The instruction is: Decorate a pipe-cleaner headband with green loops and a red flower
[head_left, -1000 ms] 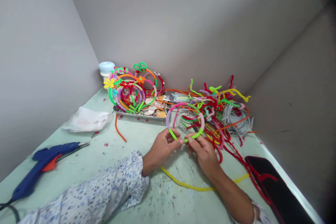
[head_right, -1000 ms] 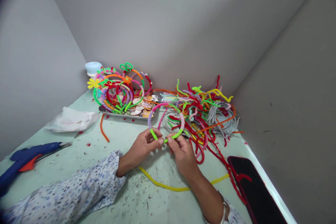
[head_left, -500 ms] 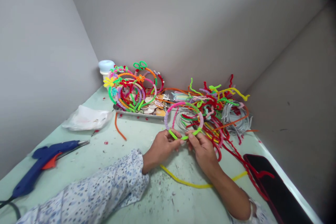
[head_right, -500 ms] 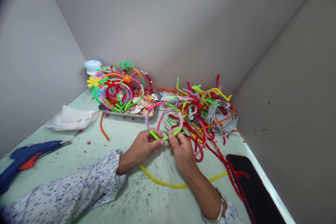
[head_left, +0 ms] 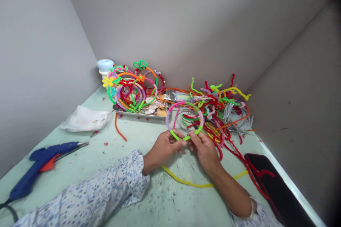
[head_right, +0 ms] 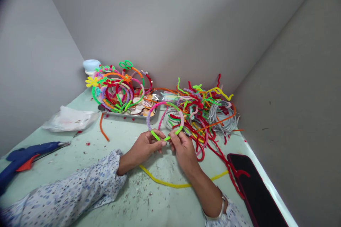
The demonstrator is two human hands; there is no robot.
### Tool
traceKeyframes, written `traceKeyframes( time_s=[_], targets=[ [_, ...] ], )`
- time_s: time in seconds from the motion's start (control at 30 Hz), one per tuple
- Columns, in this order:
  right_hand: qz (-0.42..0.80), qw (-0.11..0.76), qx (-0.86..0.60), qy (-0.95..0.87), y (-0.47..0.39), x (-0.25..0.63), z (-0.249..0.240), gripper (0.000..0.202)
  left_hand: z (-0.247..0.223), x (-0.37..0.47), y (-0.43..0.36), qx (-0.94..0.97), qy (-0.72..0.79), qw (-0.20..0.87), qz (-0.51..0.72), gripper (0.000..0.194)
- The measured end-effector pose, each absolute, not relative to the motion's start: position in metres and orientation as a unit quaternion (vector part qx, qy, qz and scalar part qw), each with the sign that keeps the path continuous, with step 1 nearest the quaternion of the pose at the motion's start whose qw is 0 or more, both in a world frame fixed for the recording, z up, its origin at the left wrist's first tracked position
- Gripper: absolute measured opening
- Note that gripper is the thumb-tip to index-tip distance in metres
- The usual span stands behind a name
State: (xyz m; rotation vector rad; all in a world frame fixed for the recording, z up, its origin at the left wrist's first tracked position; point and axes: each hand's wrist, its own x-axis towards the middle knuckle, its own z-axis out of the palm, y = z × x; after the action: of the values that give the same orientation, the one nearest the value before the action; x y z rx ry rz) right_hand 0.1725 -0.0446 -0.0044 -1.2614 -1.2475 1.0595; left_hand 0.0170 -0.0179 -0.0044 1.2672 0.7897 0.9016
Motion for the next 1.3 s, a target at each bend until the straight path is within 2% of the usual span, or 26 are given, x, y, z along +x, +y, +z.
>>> traceKeyframes(
  time_s=[0.27, 0.87, 1.3],
  targets=[
    [0.443, 0.51, -0.519, -0.524, -0.045, 0.1737, -0.0069, 0.026, 0.0002, 0.0148, -0.016, 0.561, 0.366, 0.633, 0.388, 0.019],
    [0.411, 0.484, -0.551, -0.541, -0.0436, 0.1728, -0.0084, 0.029, -0.002, 0.019, -0.0167, 0.548, 0.416, 0.596, 0.413, 0.022],
    [0.422, 0.497, -0.544, -0.529, -0.0439, 0.1715, -0.0055, 0.029, -0.0012, 0.0179, -0.0179, 0.539, 0.404, 0.611, 0.416, 0.026]
  ],
)
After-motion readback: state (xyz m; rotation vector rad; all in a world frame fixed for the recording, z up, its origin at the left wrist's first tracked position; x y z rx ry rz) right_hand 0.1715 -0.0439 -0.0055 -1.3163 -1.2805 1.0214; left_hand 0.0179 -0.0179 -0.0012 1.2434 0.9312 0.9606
